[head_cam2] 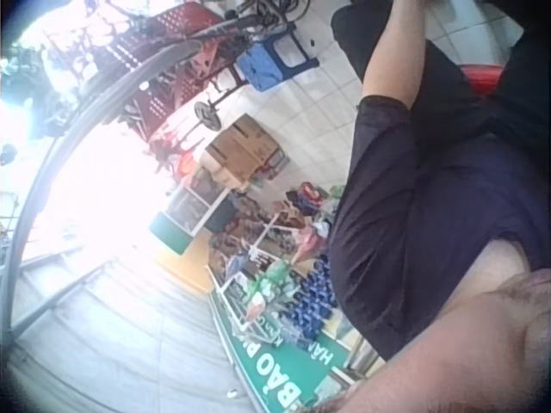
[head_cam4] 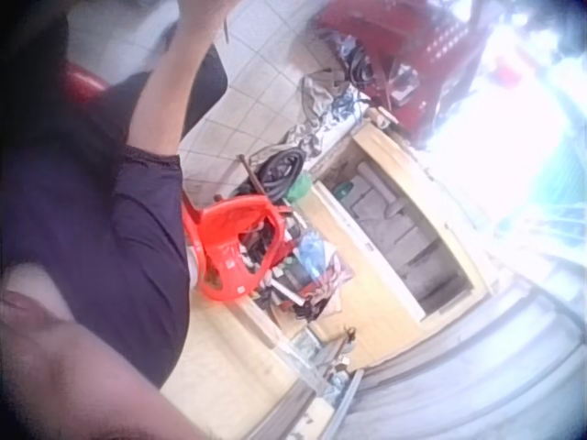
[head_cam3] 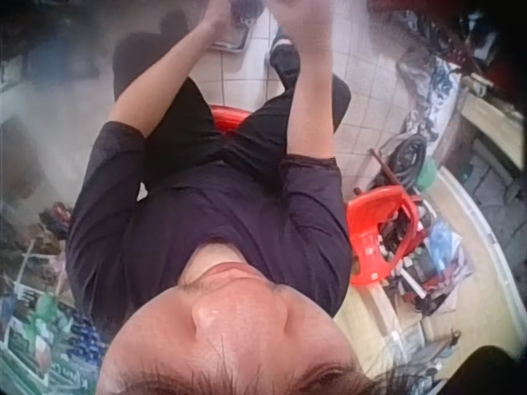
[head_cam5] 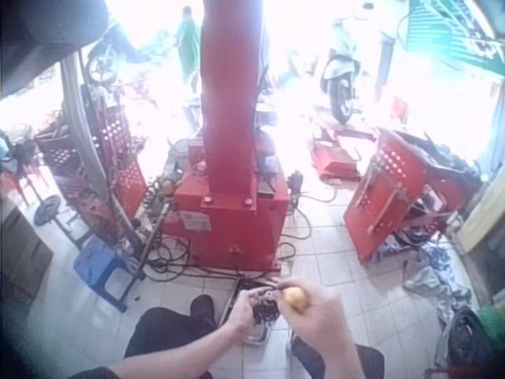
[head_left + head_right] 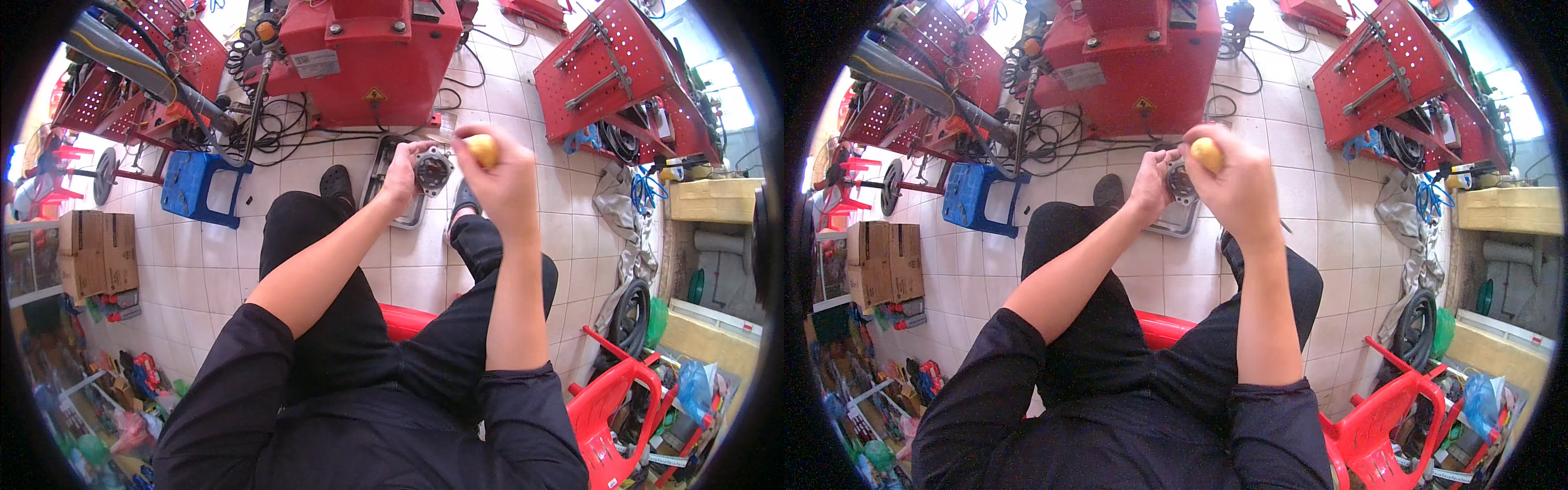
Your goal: The person sits on a stool and works on a small mechanical part, likely a carburetor, using a yellow-handled screwdriver. They manipulate the part with both hands, using the screwdriver to adjust internal components and remove a small metal piece.
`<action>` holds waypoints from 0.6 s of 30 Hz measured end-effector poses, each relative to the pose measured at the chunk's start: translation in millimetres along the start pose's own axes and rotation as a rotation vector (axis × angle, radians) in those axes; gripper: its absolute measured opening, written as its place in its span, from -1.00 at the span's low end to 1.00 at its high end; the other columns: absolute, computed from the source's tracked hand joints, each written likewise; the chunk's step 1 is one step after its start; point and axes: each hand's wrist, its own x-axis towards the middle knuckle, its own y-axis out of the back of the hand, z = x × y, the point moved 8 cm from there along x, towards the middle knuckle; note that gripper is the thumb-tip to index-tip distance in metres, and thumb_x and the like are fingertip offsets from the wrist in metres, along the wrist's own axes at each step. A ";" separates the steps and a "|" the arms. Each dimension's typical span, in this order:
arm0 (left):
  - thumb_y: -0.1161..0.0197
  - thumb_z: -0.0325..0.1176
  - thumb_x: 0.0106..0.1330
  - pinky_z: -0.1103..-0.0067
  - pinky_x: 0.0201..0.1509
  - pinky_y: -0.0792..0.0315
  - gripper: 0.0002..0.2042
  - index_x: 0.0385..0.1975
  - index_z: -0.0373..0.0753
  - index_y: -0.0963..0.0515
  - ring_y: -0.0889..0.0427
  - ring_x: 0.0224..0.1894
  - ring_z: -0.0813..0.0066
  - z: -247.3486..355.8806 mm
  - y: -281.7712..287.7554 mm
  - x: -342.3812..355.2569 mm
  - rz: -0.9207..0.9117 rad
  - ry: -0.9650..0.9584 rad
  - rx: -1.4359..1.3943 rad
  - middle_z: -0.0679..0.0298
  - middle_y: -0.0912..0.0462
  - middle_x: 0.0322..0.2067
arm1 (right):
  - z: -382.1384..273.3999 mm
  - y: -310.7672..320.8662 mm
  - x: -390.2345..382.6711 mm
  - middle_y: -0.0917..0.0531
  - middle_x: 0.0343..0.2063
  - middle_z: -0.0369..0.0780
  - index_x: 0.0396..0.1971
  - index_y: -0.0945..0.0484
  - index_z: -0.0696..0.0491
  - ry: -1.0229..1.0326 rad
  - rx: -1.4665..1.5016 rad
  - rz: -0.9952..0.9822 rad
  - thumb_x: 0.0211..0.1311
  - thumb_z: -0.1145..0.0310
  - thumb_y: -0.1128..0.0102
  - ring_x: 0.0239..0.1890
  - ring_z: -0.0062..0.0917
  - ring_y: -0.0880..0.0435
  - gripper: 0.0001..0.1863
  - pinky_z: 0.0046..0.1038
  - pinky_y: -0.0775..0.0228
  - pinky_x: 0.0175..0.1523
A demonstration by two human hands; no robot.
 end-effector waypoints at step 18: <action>0.34 -0.21 0.40 0.56 -0.07 -0.38 -0.57 0.13 -0.24 -0.33 -0.47 -0.13 0.51 27.9 4.6 6.3 0.049 -0.393 0.307 0.29 -0.50 -0.12 | 82.9 -70.0 -15.9 -0.57 -0.31 -0.12 -0.30 -0.52 0.07 -0.040 -0.511 -0.081 -0.03 0.37 -0.21 -0.39 -0.14 -0.61 -0.76 -0.24 -0.47 -0.29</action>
